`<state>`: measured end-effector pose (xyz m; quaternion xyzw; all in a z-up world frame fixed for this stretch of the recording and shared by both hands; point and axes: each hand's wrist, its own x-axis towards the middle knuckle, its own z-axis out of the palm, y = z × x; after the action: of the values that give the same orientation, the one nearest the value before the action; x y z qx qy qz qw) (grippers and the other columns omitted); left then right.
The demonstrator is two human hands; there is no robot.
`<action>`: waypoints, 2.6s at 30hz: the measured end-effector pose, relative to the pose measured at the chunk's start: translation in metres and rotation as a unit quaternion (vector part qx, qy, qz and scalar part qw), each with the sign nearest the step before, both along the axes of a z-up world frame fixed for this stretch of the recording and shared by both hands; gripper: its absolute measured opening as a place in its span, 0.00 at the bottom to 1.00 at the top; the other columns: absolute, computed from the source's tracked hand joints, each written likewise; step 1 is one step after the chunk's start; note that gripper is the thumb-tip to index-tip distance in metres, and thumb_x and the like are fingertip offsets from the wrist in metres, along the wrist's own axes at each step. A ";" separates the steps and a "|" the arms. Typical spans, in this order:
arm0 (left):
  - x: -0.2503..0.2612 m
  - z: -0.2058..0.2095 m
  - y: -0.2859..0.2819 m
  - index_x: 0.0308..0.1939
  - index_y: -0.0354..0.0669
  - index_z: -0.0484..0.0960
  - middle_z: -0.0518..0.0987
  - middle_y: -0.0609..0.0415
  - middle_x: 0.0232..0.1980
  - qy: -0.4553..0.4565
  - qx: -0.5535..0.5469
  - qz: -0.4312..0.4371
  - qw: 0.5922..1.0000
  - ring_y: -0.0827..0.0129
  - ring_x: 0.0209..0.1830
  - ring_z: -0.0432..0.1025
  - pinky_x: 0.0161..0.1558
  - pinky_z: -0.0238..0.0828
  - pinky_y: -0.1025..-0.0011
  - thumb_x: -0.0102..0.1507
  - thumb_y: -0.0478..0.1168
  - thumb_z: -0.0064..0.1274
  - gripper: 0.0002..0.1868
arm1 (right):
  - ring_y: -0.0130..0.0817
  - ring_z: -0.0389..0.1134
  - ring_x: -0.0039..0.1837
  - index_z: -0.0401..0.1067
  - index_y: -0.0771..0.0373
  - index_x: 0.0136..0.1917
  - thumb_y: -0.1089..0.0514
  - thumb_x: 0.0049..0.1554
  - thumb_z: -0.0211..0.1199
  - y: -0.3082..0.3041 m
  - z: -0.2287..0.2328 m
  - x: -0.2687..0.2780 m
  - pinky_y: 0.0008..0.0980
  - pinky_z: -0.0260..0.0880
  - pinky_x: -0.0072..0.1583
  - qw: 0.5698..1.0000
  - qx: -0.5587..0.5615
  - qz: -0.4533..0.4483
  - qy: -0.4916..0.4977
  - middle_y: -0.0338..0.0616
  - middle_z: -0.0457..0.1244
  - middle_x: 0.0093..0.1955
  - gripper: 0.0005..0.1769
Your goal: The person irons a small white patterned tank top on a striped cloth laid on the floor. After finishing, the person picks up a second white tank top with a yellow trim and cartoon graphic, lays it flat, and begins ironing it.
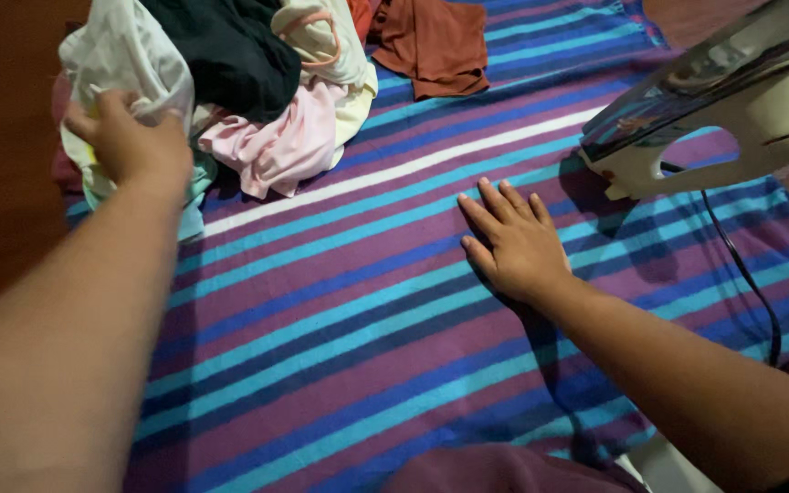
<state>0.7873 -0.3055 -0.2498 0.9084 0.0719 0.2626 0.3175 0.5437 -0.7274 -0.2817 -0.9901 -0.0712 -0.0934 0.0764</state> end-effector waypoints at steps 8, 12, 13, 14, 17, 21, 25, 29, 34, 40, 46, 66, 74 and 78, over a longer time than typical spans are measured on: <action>0.010 0.027 0.006 0.51 0.44 0.70 0.81 0.49 0.48 -0.089 -0.163 -0.019 0.983 0.57 0.54 0.76 0.59 0.67 0.60 0.71 0.42 0.45 0.08 | 0.53 0.48 0.81 0.59 0.48 0.78 0.41 0.59 0.55 0.001 -0.001 0.000 0.61 0.44 0.75 1.000 -0.005 -0.006 -0.018 0.50 0.50 0.82 0.35; -0.003 0.006 0.008 0.59 0.36 0.73 0.76 0.32 0.54 -0.196 0.182 -0.002 0.964 0.38 0.53 0.73 0.55 0.73 0.50 0.56 0.46 0.63 0.31 | 0.53 0.48 0.82 0.60 0.48 0.78 0.41 0.59 0.55 0.001 -0.002 0.000 0.61 0.44 0.76 1.000 0.001 -0.009 -0.021 0.50 0.50 0.81 0.35; 0.000 0.000 0.012 0.59 0.39 0.74 0.74 0.31 0.56 -0.163 0.207 0.011 0.964 0.35 0.54 0.71 0.55 0.72 0.49 0.54 0.47 0.64 0.32 | 0.53 0.48 0.81 0.60 0.48 0.78 0.41 0.59 0.56 0.000 -0.002 0.001 0.61 0.44 0.75 1.000 0.004 -0.003 -0.021 0.50 0.50 0.81 0.35; 0.006 -0.008 0.011 0.59 0.41 0.76 0.73 0.29 0.57 -0.130 0.234 0.018 0.963 0.33 0.55 0.70 0.55 0.71 0.49 0.53 0.48 0.66 0.33 | 0.53 0.48 0.81 0.60 0.48 0.77 0.40 0.59 0.56 0.000 -0.003 0.001 0.61 0.44 0.75 1.000 0.008 -0.002 -0.020 0.50 0.50 0.81 0.35; 0.029 -0.013 0.028 0.55 0.54 0.80 0.70 0.36 0.64 0.042 0.082 0.014 0.996 0.42 0.61 0.70 0.62 0.67 0.56 0.66 0.43 0.61 0.14 | 0.53 0.48 0.81 0.60 0.49 0.78 0.40 0.59 0.56 -0.002 -0.006 0.000 0.61 0.44 0.75 1.000 0.011 -0.002 -0.019 0.50 0.50 0.81 0.35; 0.030 0.012 0.018 0.53 0.45 0.74 0.77 0.46 0.58 -0.025 -0.039 0.032 0.998 0.55 0.59 0.75 0.61 0.70 0.60 0.74 0.39 0.49 0.06 | 0.53 0.48 0.81 0.60 0.50 0.78 0.41 0.59 0.56 -0.003 -0.004 0.000 0.60 0.44 0.75 1.000 0.007 -0.002 -0.018 0.50 0.51 0.81 0.35; -0.036 0.054 -0.031 0.55 0.41 0.67 0.77 0.49 0.51 -0.193 -0.105 -0.111 0.969 0.62 0.52 0.75 0.58 0.72 0.63 0.77 0.40 0.38 0.07 | 0.53 0.48 0.81 0.61 0.50 0.77 0.41 0.59 0.57 -0.002 -0.002 0.000 0.60 0.44 0.75 1.000 0.011 -0.003 -0.019 0.50 0.51 0.81 0.35; -0.131 0.053 -0.101 0.54 0.39 0.71 0.77 0.46 0.47 -0.065 -0.145 -0.187 0.969 0.60 0.50 0.76 0.54 0.74 0.60 0.80 0.49 0.35 0.17 | 0.51 0.52 0.80 0.60 0.47 0.77 0.43 0.56 0.63 0.005 0.016 0.012 0.57 0.49 0.76 0.990 0.082 -0.078 0.080 0.45 0.54 0.80 0.38; -0.234 0.039 -0.169 0.53 0.36 0.75 0.74 0.50 0.40 0.321 -0.386 -0.454 0.736 0.68 0.35 0.69 0.34 0.69 0.69 0.72 0.38 0.47 0.10 | 0.59 0.51 0.80 0.59 0.57 0.76 0.53 0.50 0.68 0.031 0.062 0.023 0.54 0.50 0.76 0.927 0.291 0.236 -0.016 0.57 0.51 0.80 0.43; -0.214 0.105 -0.107 0.52 0.44 0.76 0.77 0.58 0.42 0.227 -0.564 -0.399 0.687 0.74 0.41 0.72 0.44 0.74 0.70 0.72 0.43 0.44 0.10 | 0.47 0.69 0.64 0.78 0.60 0.58 0.56 0.55 0.67 0.059 0.089 0.005 0.46 0.65 0.65 0.906 0.272 0.273 0.177 0.51 0.70 0.61 0.18; -0.196 0.074 -0.093 0.55 0.43 0.76 0.76 0.54 0.52 0.063 -0.444 -0.253 0.857 0.66 0.53 0.72 0.55 0.73 0.68 0.64 0.36 0.49 0.15 | 0.33 0.71 0.46 0.76 0.60 0.58 0.54 0.59 0.58 0.040 0.098 0.013 0.35 0.72 0.47 0.756 0.590 -0.054 0.277 0.42 0.71 0.49 0.16; -0.243 0.033 -0.141 0.47 0.42 0.75 0.80 0.50 0.45 0.146 -0.722 -0.225 0.638 0.64 0.44 0.76 0.50 0.76 0.62 0.70 0.41 0.48 0.07 | 0.31 0.73 0.45 0.71 0.62 0.56 0.53 0.59 0.61 0.078 0.113 -0.014 0.33 0.75 0.49 0.614 0.720 -0.077 0.314 0.43 0.71 0.46 0.16; -0.240 0.048 -0.138 0.64 0.47 0.65 0.76 0.49 0.59 0.168 -0.544 -0.211 0.795 0.59 0.56 0.75 0.59 0.71 0.60 0.65 0.42 0.51 0.24 | 0.26 0.70 0.45 0.73 0.62 0.53 0.49 0.63 0.58 0.064 0.112 -0.009 0.29 0.72 0.48 0.661 0.710 -0.040 0.238 0.38 0.69 0.45 0.15; -0.264 0.055 -0.169 0.72 0.45 0.63 0.69 0.39 0.65 0.082 -0.168 -0.305 0.934 0.47 0.62 0.69 0.60 0.67 0.59 0.56 0.37 0.61 0.41 | 0.25 0.66 0.40 0.75 0.64 0.51 0.48 0.65 0.57 0.080 0.125 -0.008 0.31 0.68 0.44 0.762 0.585 0.005 0.276 0.37 0.67 0.40 0.17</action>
<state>0.5236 -0.4741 -0.1944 0.8383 -0.1400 0.0614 0.5233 0.5359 -0.6476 -0.1563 -0.7353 0.0164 0.1612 0.6580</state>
